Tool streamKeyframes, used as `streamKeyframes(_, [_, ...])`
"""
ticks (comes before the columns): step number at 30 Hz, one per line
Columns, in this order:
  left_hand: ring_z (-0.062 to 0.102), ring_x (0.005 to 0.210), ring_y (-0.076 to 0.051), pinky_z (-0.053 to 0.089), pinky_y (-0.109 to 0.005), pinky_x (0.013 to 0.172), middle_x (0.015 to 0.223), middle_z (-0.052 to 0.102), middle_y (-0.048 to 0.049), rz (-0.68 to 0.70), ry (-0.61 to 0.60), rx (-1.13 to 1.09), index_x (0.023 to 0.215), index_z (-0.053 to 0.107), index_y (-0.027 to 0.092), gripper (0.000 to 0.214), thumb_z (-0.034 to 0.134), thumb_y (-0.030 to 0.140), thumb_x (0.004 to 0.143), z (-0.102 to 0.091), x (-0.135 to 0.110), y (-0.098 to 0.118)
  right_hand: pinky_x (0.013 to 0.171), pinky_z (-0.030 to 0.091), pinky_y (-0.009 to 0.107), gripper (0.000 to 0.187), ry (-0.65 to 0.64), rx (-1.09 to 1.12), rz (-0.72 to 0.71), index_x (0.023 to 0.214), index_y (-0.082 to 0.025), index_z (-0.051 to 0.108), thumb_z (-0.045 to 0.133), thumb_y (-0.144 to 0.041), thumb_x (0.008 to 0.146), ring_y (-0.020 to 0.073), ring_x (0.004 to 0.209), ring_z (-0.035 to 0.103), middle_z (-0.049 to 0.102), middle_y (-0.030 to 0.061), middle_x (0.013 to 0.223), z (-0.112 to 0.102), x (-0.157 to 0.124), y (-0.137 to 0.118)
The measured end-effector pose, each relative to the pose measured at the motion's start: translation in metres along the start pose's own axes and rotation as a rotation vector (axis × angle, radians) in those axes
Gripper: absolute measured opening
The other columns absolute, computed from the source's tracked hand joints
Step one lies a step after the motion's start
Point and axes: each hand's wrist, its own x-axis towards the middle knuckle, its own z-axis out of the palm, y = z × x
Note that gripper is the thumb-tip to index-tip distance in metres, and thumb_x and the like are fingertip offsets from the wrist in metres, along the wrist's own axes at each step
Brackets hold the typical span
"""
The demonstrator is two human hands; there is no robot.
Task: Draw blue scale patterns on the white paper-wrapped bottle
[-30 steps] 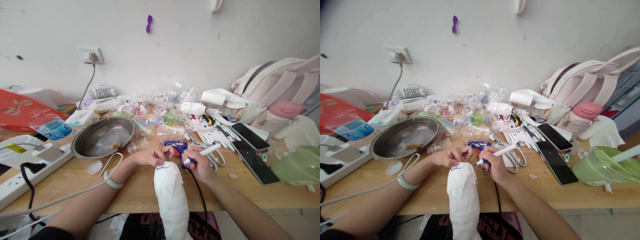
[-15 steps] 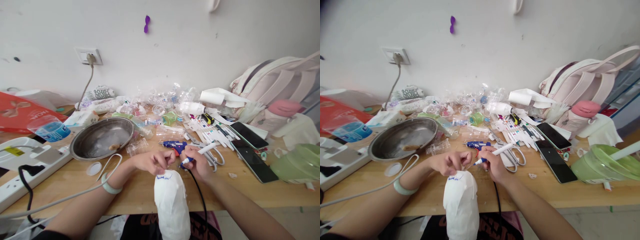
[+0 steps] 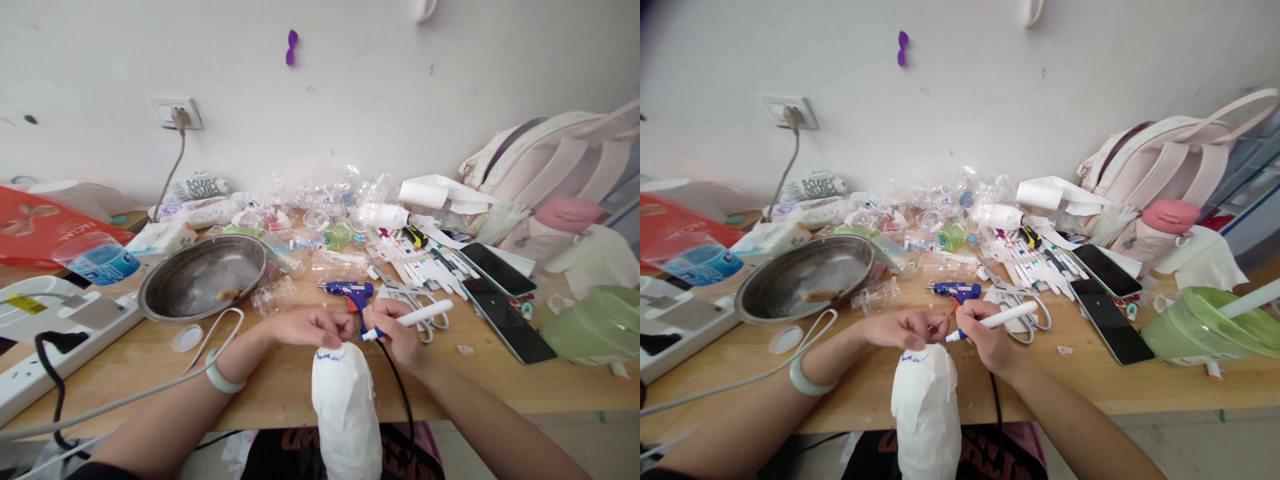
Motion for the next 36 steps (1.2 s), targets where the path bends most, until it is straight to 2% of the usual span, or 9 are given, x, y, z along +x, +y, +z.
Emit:
streamKeyframes(3, [0.035,0.072,-0.013,0.031,-0.028,0.066,0.075,0.037,-0.0004,-0.015,-0.015,-0.039,0.050,0.043,0.014,0.056,0.059,0.059,0.078,0.000,0.000,-0.004,0.046,0.022,0.027,0.042,-0.060,-0.049,-0.036,0.050,-0.021,0.038,0.055,-0.039,0.085,0.0107,0.044,0.030,0.035,-0.0055,0.045,-0.001,-0.003,0.001])
streamKeyframes(8, [0.035,0.075,-0.014,0.032,-0.028,0.073,0.077,0.037,-0.0006,0.011,-0.037,-0.087,0.052,0.042,0.013,0.051,0.058,0.050,0.083,0.000,0.001,-0.008,0.046,0.022,0.026,0.039,-0.167,-0.167,-0.057,0.051,-0.021,0.037,0.054,-0.033,0.084,0.0096,0.045,0.029,0.035,-0.0054,0.048,0.005,-0.001,-0.009])
streamKeyframes(15, [0.035,0.074,-0.013,0.032,-0.027,0.072,0.077,0.037,-0.0003,0.006,-0.043,-0.110,0.053,0.044,0.013,0.048,0.059,0.047,0.083,0.002,0.000,-0.008,0.045,0.025,0.025,0.033,-0.176,-0.246,-0.051,0.051,-0.021,0.038,0.050,-0.026,0.081,0.0097,0.045,0.032,0.037,-0.0051,0.047,0.008,0.000,-0.015])
streamKeyframes(20, [0.036,0.076,-0.013,0.034,-0.027,0.074,0.078,0.038,-0.0007,0.012,-0.044,-0.125,0.052,0.045,0.013,0.047,0.061,0.044,0.083,0.002,0.000,-0.009,0.043,0.022,0.024,0.032,-0.264,-0.375,-0.095,0.049,-0.021,0.031,0.047,-0.023,0.076,0.0083,0.043,0.028,0.033,-0.0056,0.046,0.011,0.004,-0.023])
streamKeyframes(25, [0.035,0.076,-0.013,0.033,-0.026,0.075,0.078,0.037,-0.0004,0.000,-0.055,-0.123,0.053,0.045,0.013,0.046,0.060,0.043,0.084,0.003,0.000,-0.007,0.042,0.023,0.023,0.030,-0.308,-0.358,-0.179,0.050,-0.021,0.031,0.045,-0.020,0.076,0.0078,0.042,0.030,0.033,-0.0057,0.046,0.010,0.005,-0.019])
streamKeyframes(36, [0.034,0.073,-0.013,0.031,-0.026,0.072,0.074,0.037,0.0004,0.028,-0.076,-0.126,0.050,0.043,0.013,0.050,0.060,0.047,0.083,0.002,0.001,-0.008,0.043,0.021,0.025,0.032,-0.296,-0.256,-0.132,0.049,-0.020,0.031,0.046,-0.019,0.077,0.0080,0.042,0.028,0.031,-0.0060,0.045,0.003,0.003,-0.007])
